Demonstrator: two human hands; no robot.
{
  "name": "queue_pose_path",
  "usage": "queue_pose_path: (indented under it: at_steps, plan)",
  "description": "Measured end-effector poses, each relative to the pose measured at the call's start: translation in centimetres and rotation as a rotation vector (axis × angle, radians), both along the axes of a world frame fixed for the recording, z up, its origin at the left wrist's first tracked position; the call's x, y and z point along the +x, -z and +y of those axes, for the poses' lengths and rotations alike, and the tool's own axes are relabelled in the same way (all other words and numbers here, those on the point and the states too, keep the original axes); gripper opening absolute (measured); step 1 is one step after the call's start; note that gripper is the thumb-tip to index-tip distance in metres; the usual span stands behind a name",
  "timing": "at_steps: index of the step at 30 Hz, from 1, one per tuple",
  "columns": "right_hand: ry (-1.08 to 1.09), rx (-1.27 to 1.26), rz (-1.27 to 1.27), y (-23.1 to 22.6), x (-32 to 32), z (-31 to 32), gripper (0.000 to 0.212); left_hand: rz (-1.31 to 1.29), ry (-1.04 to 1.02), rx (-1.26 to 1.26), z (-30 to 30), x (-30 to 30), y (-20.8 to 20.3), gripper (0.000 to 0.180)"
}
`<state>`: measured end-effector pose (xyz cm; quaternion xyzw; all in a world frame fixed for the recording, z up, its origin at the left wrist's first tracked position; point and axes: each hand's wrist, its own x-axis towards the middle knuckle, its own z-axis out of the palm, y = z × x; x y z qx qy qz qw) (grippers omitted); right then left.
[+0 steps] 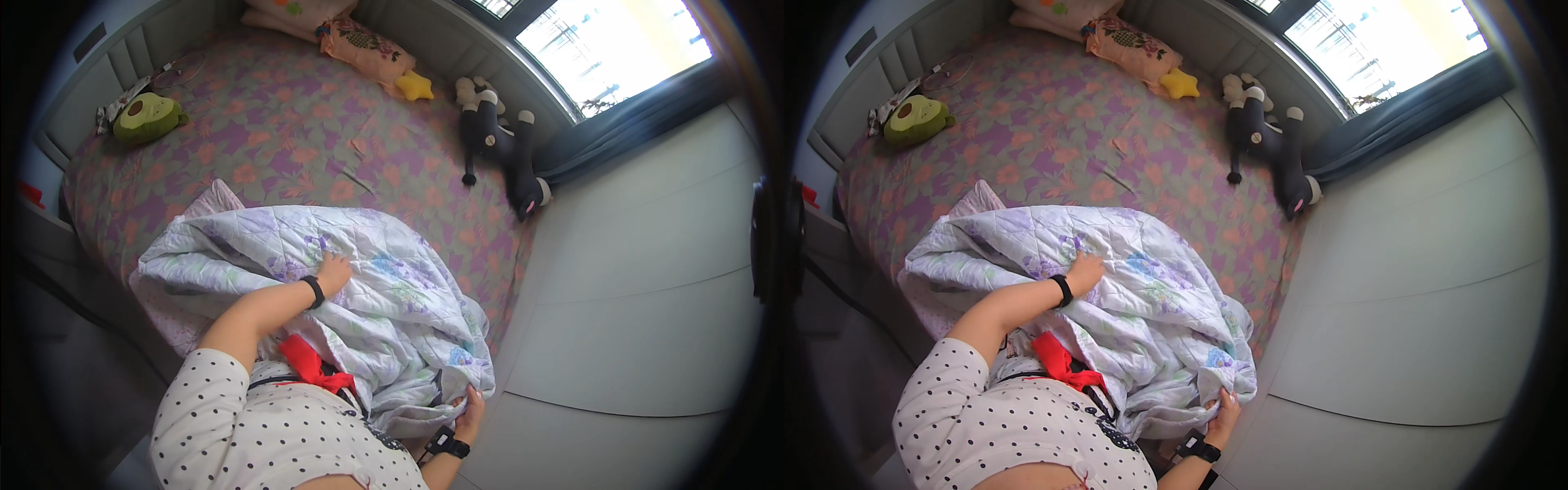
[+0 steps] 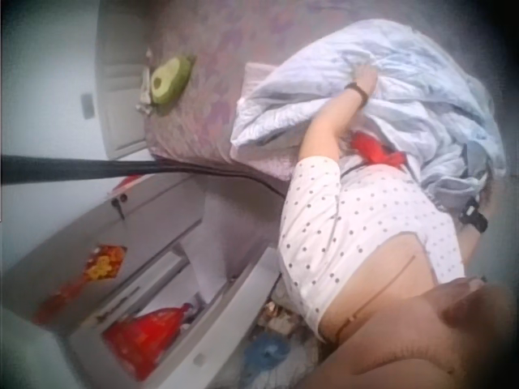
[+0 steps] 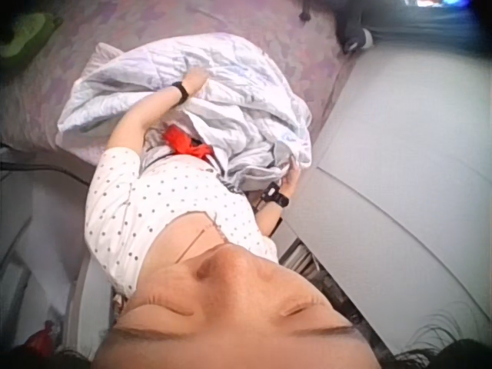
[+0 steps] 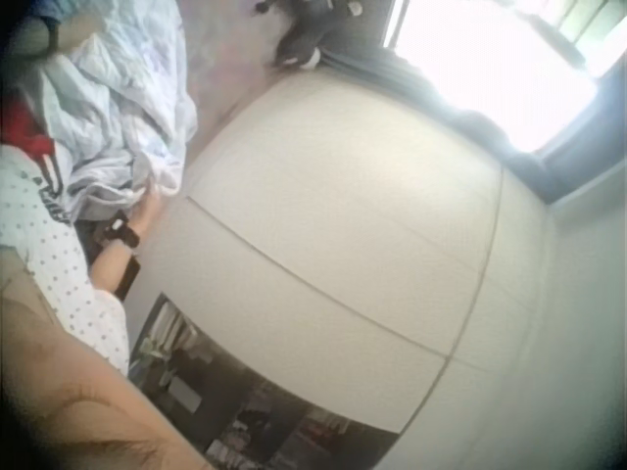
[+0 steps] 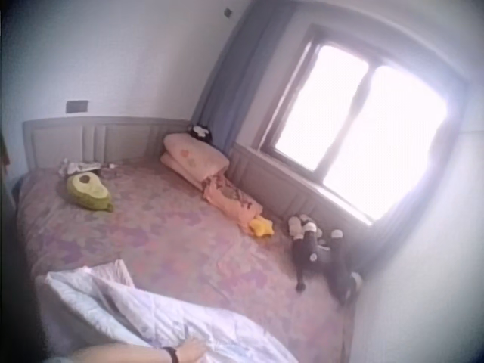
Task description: The person folds a floral blanket on a bed, smooths the fabric, and stacks it next to another folded blanket.
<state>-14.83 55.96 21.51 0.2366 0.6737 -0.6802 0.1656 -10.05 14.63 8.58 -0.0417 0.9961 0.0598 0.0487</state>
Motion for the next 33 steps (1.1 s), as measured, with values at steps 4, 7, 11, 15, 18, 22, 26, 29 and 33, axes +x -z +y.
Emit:
queue_pose_path:
  at_steps: [4,7,11,15,18,22,26,29,33]
  plan:
    - [-0.12,0.049,0.002,0.6,0.4,-2.1,0.02,-0.138,-0.086,0.229,-2.3,2.0,1.2,0.03]
    - [-0.047,0.16,0.074,1.6,0.8,-4.4,0.035,-0.167,0.035,0.172,-1.9,4.3,2.5,0.03]
    - [-0.384,0.352,0.542,3.2,0.4,-6.5,0.051,-0.104,-0.078,0.361,-1.5,3.3,3.3,0.013]
    - [-0.572,0.465,0.399,2.3,-1.0,-3.9,0.032,-0.078,-0.202,0.697,-6.1,0.7,-0.6,0.021]
    - [-0.319,0.514,0.232,-0.6,-1.3,1.4,0.03,-0.586,-0.164,1.08,-13.2,0.3,-6.4,0.029]
    - [0.3,0.157,0.538,-5.4,-0.1,10.1,0.035,-0.248,-0.399,1.051,-21.2,1.9,-12.4,0.024]
    - [0.87,0.284,0.448,-5.3,0.6,14.7,0.043,0.765,-0.812,0.266,-21.2,1.8,-10.9,0.013]
    - [0.722,0.245,0.466,-1.9,0.9,13.2,0.037,0.563,-0.621,0.767,-16.9,1.1,-5.5,0.019]
    - [0.296,0.198,0.259,2.3,0.4,6.2,0.032,-0.517,-0.662,1.606,-9.3,0.9,3.0,0.053]
